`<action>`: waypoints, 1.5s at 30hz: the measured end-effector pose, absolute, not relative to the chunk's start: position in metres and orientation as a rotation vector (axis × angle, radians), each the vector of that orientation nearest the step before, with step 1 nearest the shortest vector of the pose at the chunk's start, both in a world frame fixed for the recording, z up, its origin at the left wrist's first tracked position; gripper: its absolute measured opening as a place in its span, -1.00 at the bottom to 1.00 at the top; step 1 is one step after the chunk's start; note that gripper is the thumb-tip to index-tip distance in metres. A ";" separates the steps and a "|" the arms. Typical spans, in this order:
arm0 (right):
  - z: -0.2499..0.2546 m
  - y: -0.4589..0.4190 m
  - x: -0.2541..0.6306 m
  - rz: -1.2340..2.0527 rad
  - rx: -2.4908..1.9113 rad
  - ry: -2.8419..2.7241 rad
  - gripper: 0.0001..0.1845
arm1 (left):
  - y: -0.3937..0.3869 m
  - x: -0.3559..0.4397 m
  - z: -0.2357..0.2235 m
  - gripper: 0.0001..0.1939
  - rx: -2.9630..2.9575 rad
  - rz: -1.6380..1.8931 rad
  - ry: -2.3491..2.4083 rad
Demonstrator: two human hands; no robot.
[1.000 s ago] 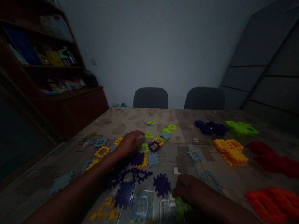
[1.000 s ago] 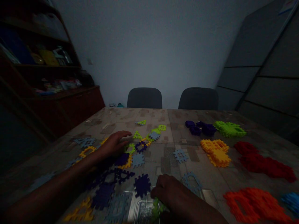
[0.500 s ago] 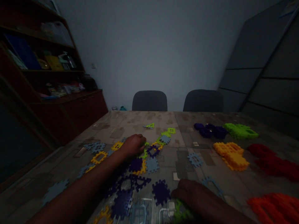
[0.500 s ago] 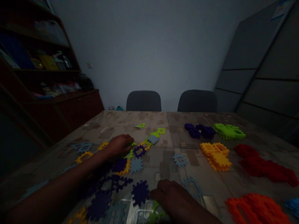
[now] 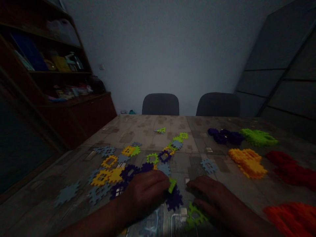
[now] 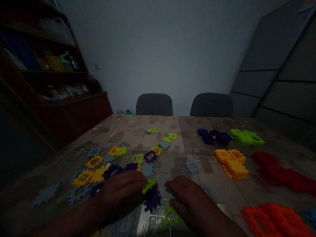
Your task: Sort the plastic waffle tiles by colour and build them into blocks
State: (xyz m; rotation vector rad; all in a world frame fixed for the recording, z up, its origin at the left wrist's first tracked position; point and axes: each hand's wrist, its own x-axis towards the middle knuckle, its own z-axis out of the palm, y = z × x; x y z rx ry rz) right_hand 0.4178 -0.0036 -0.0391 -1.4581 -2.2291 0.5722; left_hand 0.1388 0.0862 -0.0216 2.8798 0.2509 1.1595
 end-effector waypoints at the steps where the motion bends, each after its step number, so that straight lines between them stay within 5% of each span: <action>1: -0.039 -0.003 0.416 0.563 -1.412 -2.228 -0.51 | 0.077 0.144 -0.018 -0.84 2.830 1.175 0.169; 9: -0.015 0.002 0.402 0.835 -1.105 -2.149 -0.71 | 0.060 0.171 -0.014 -0.88 2.688 1.182 -0.062; 21: 0.003 0.000 0.422 0.750 -1.546 -2.266 -0.79 | 0.059 0.148 -0.037 -0.75 2.718 1.082 0.279; 36: -0.002 0.004 0.415 0.797 -1.698 -2.578 -0.51 | 0.057 0.146 -0.045 -0.73 2.714 1.020 0.305; 43: -0.016 -0.002 0.411 0.742 -1.485 -2.485 -0.14 | 0.056 0.146 -0.048 -0.73 2.734 1.052 0.315; 45: -0.017 -0.005 0.405 0.707 -1.440 -2.500 -0.22 | 0.056 0.146 -0.049 -0.73 2.740 1.070 0.317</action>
